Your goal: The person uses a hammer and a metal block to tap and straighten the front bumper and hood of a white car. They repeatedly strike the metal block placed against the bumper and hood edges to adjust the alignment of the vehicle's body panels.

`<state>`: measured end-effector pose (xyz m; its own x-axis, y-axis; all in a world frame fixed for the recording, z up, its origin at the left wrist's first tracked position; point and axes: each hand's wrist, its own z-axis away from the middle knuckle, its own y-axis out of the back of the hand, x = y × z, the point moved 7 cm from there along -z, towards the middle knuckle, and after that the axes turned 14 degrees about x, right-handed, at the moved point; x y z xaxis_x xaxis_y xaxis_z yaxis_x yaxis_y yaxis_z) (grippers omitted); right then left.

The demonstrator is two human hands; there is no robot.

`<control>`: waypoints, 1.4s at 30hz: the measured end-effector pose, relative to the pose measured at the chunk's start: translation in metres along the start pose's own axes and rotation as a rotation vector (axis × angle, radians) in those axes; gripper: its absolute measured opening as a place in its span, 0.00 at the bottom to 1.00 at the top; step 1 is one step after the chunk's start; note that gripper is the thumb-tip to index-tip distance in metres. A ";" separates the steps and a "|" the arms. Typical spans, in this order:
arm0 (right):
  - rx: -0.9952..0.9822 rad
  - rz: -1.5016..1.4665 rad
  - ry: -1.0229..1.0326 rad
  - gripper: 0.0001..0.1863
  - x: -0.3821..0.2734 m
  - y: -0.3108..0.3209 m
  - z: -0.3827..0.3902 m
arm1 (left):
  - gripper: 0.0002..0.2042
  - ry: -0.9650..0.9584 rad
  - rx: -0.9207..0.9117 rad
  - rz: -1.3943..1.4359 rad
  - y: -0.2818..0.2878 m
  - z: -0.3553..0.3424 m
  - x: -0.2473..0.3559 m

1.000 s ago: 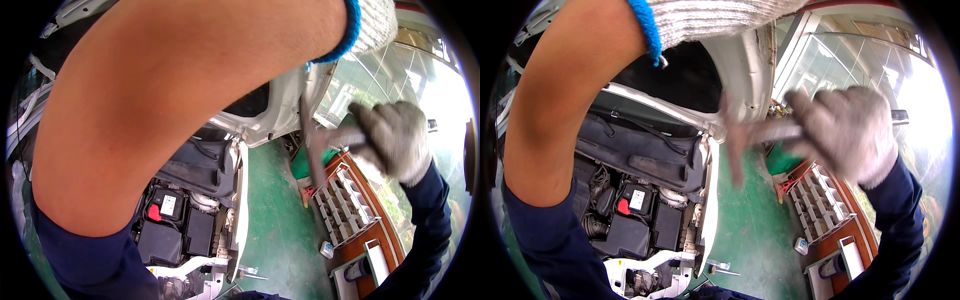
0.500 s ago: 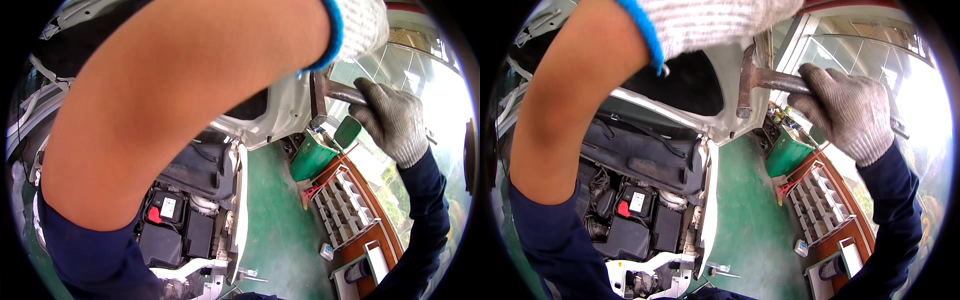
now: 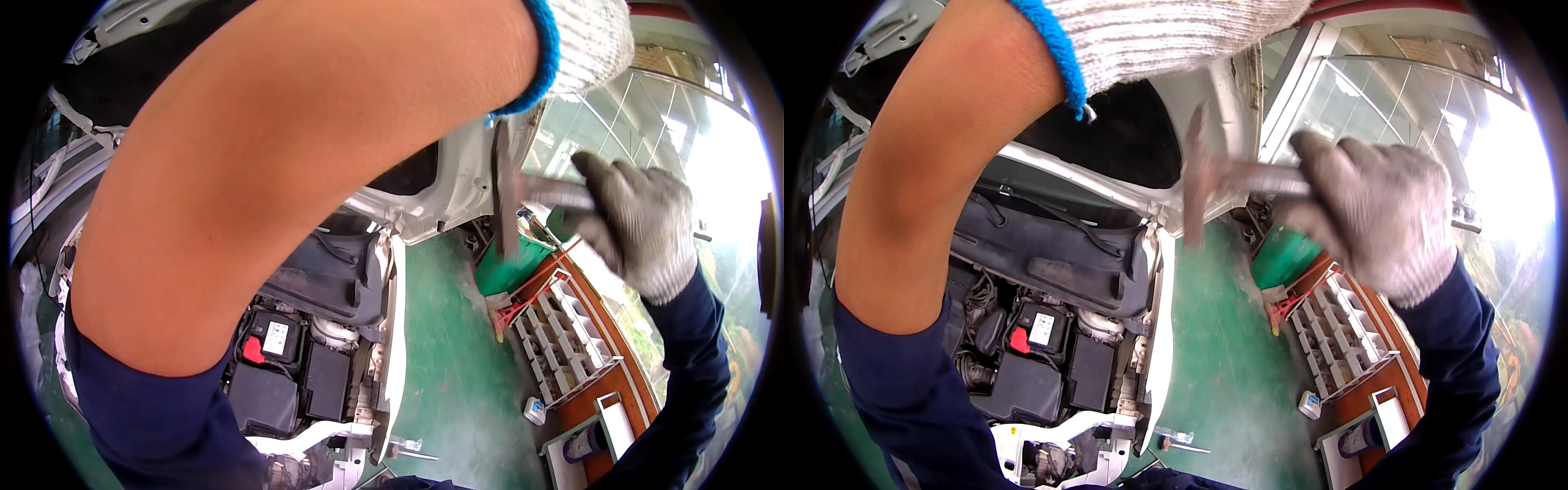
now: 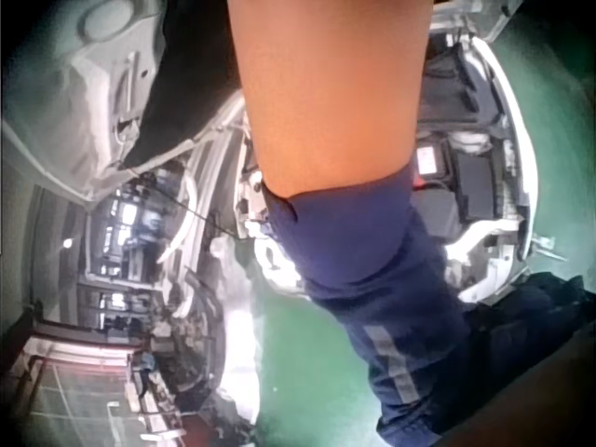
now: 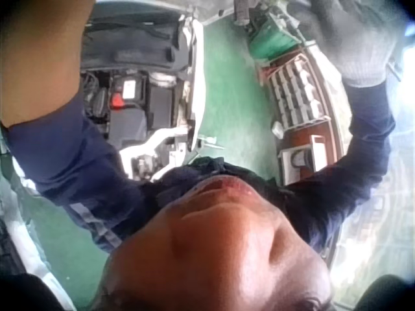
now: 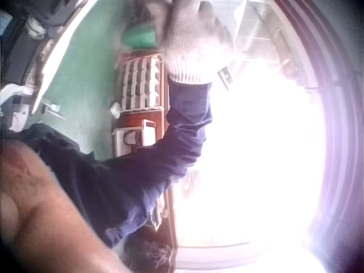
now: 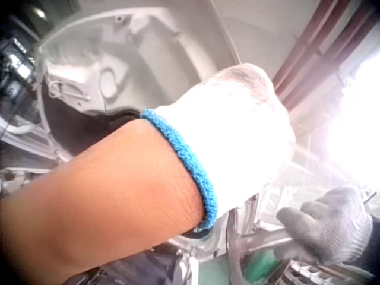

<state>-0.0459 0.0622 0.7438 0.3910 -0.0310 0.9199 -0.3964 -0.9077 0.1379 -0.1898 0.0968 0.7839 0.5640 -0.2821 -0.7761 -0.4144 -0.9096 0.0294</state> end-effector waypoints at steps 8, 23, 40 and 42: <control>0.103 0.035 -0.088 0.26 0.017 0.000 0.000 | 0.07 -0.032 -0.002 0.022 0.005 0.000 0.002; 0.011 -0.122 -0.032 0.29 0.019 -0.011 0.018 | 0.07 0.071 0.227 -0.051 0.001 0.002 0.003; -0.069 -0.262 -0.004 0.27 -0.010 -0.006 0.006 | 0.07 -0.003 0.005 0.053 0.003 -0.001 0.002; -0.190 -0.215 -0.218 0.28 0.028 -0.028 0.026 | 0.08 0.018 0.053 0.052 0.001 0.003 0.004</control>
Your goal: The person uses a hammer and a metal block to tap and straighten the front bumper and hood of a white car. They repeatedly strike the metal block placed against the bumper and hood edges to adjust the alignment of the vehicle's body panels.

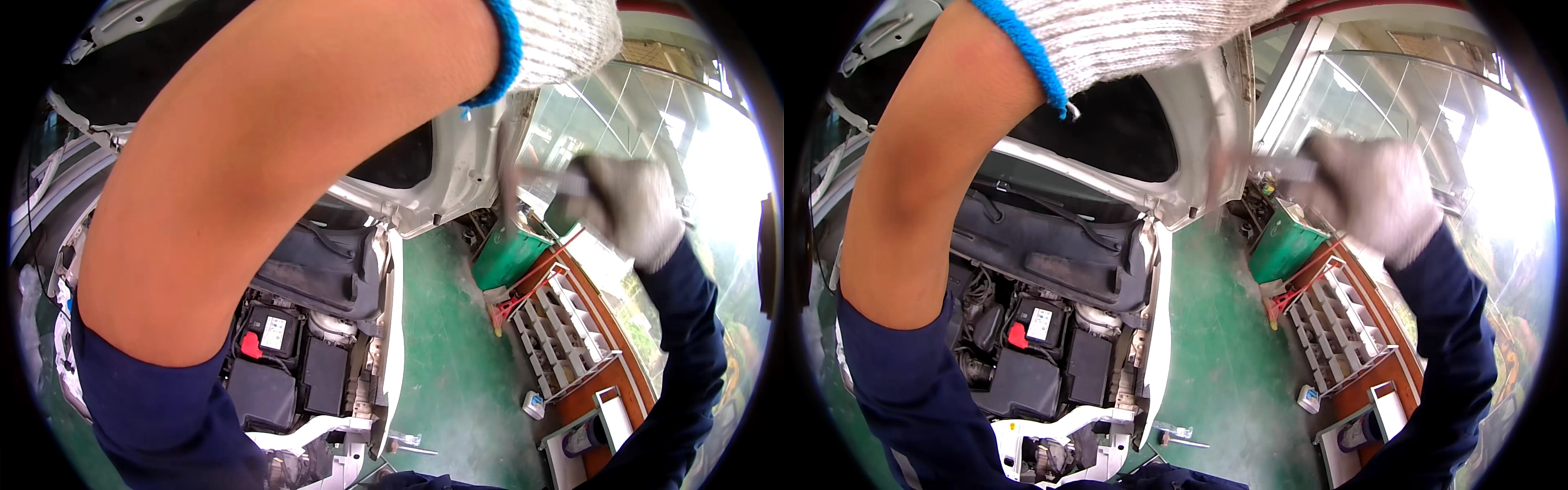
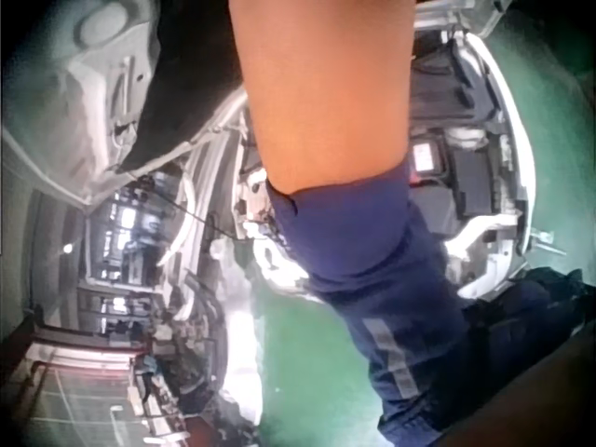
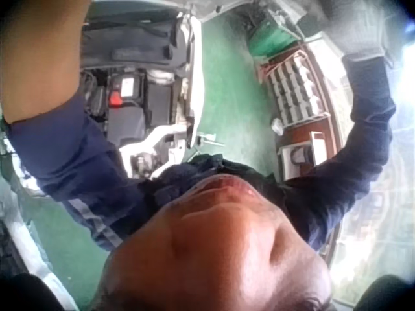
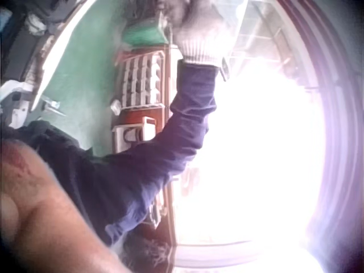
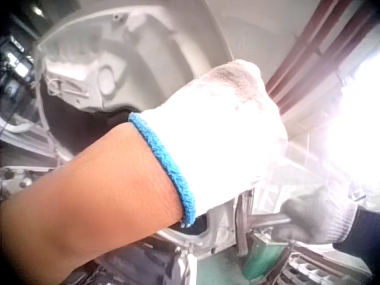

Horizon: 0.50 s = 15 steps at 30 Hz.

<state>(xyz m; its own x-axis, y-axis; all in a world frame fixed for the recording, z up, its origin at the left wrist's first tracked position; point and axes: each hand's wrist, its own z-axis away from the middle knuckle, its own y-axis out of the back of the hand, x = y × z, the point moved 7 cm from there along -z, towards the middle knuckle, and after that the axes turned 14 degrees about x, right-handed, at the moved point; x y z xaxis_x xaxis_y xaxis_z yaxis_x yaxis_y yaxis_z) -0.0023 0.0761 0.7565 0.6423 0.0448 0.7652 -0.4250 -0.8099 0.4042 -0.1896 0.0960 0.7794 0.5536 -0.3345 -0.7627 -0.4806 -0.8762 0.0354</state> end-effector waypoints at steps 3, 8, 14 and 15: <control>-0.080 -0.042 -0.172 0.27 0.009 -0.001 -0.005 | 0.09 0.064 0.143 -0.035 -0.003 0.000 -0.002; -0.098 -0.114 -0.048 0.28 -0.028 0.004 -0.001 | 0.08 0.103 0.409 -0.351 -0.011 0.013 0.017; -0.084 0.056 -0.059 0.29 0.021 0.000 -0.012 | 0.07 0.122 0.349 -0.154 -0.012 0.001 0.002; -0.055 0.038 -0.072 0.28 0.015 0.003 -0.010 | 0.07 0.164 0.453 -0.220 -0.020 0.005 0.006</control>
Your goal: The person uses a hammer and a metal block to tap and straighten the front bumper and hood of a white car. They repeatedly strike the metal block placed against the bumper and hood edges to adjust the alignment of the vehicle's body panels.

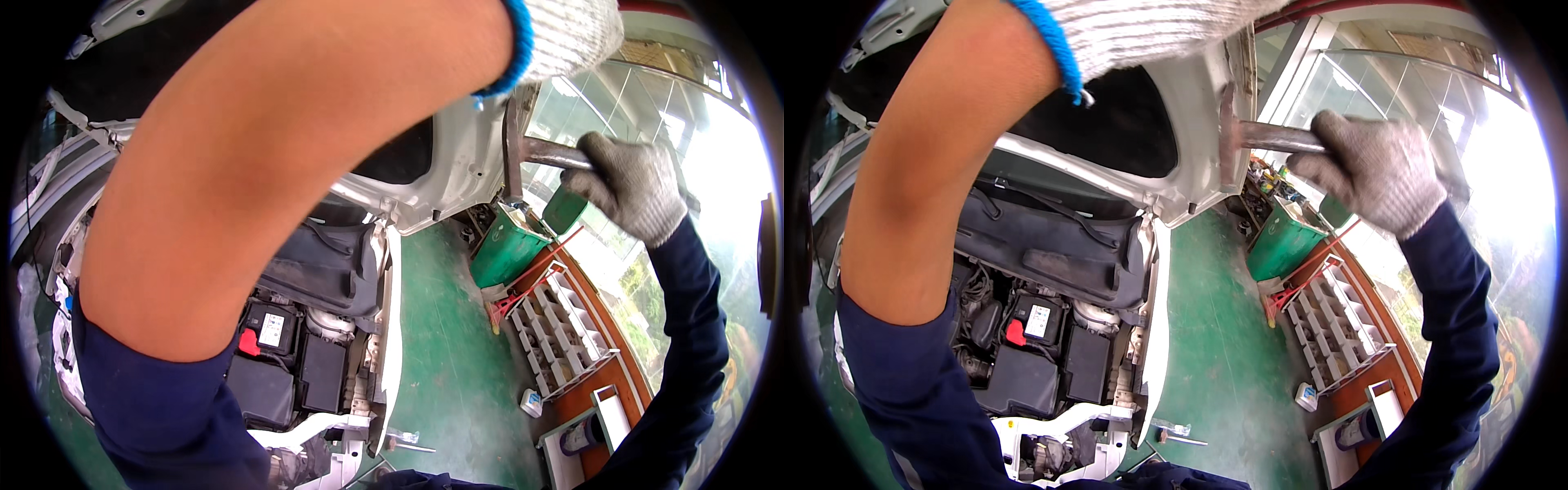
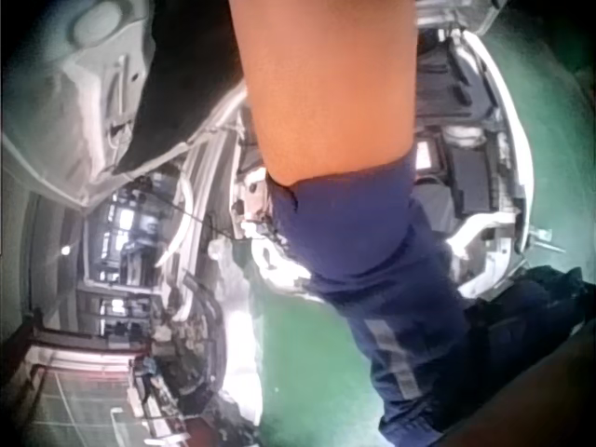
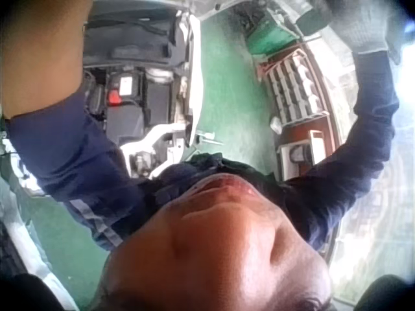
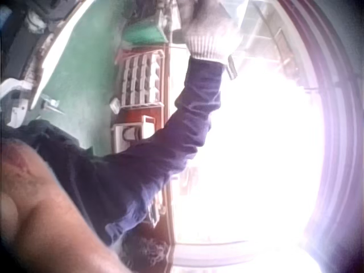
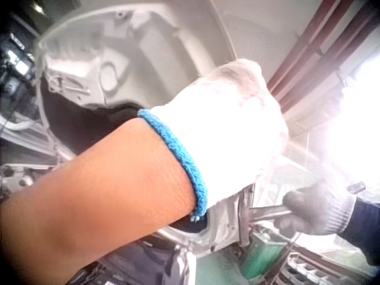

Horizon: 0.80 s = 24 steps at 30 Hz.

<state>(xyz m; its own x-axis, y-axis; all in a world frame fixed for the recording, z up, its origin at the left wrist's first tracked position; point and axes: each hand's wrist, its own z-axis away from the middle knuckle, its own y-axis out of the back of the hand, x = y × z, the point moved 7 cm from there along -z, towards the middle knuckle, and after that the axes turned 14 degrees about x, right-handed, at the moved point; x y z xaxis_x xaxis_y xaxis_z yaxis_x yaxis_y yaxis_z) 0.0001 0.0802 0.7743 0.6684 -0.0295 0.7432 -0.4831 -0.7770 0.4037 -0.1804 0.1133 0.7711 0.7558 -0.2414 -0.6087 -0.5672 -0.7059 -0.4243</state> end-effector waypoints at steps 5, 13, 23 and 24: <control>0.085 -0.058 0.191 0.31 -0.041 0.004 0.011 | 0.07 -0.146 -0.475 0.079 0.010 -0.017 -0.002; 0.079 -0.113 -0.127 0.27 -0.009 0.004 0.013 | 0.07 -0.199 -0.457 0.253 0.011 -0.009 -0.005; 0.153 0.234 0.182 0.27 -0.032 0.022 0.004 | 0.09 -0.018 -0.546 0.077 0.004 -0.023 -0.002; 0.130 0.229 0.201 0.27 -0.033 0.025 0.005 | 0.09 -0.011 -0.612 0.071 0.008 -0.025 -0.003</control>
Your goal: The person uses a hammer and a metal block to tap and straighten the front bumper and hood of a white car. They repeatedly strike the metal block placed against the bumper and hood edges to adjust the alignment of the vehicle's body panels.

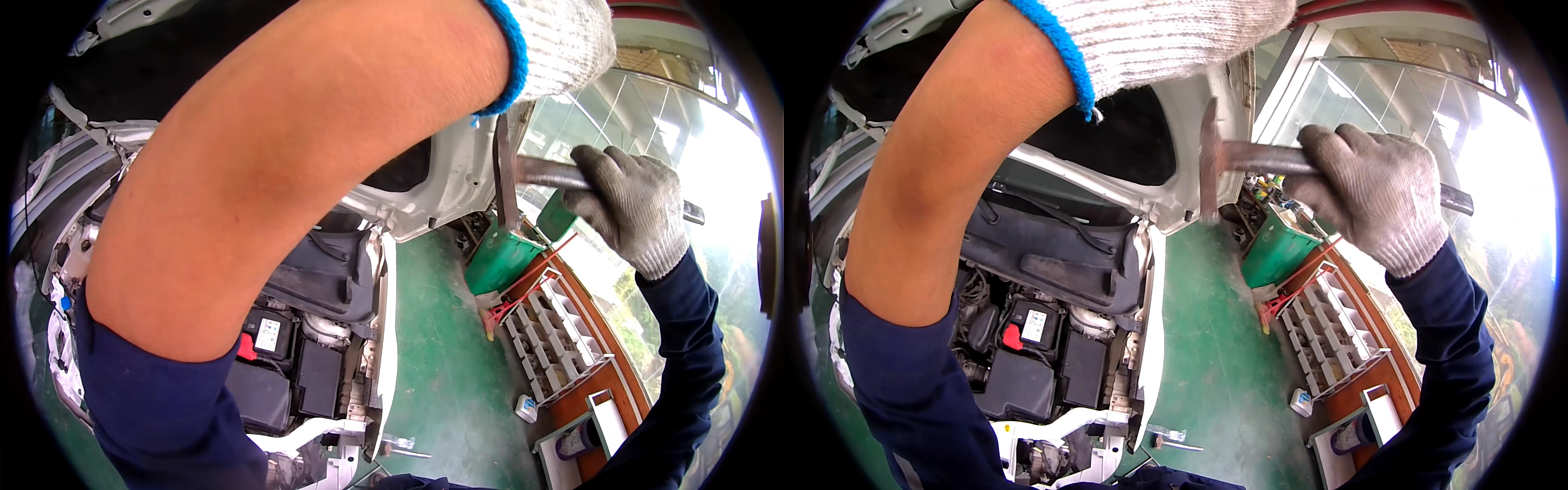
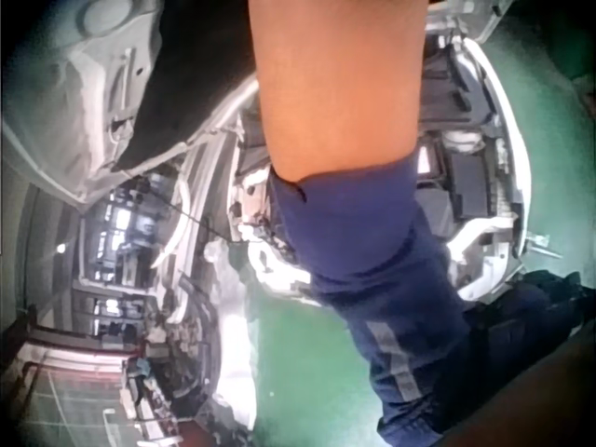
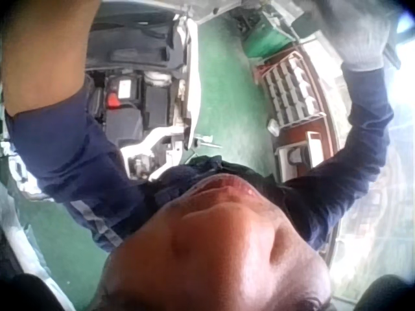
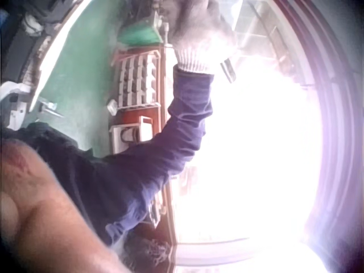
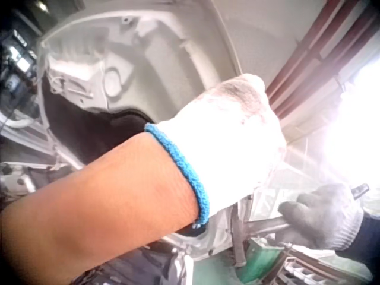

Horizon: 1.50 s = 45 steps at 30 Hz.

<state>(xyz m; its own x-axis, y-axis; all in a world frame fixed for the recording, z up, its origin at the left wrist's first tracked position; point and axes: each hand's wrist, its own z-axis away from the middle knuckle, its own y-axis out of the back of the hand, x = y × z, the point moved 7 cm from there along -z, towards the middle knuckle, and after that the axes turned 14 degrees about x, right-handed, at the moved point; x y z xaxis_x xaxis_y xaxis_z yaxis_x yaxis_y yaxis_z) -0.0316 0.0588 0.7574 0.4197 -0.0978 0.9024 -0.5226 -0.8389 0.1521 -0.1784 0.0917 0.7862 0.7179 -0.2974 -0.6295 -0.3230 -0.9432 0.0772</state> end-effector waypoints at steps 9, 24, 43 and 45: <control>0.107 0.011 -0.056 0.26 0.005 -0.006 0.002 | 0.08 -0.097 0.204 0.017 -0.009 0.013 0.000; 0.147 -0.094 0.088 0.28 0.016 0.006 0.003 | 0.09 0.028 0.528 -0.016 -0.009 0.013 0.003; -0.014 -0.066 -0.157 0.26 0.026 -0.003 -0.006 | 0.06 -0.113 0.456 -0.067 0.032 0.025 -0.036; 0.022 -0.071 -0.140 0.27 0.016 0.005 -0.009 | 0.06 -0.091 0.454 -0.152 0.033 0.027 -0.033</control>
<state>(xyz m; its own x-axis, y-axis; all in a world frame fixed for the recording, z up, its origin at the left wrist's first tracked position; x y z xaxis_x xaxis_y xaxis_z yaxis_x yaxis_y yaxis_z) -0.0338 0.0578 0.7764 0.5551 -0.1102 0.8244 -0.4725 -0.8575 0.2036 -0.2296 0.0743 0.7885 0.7275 -0.1277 -0.6741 -0.4697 -0.8089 -0.3537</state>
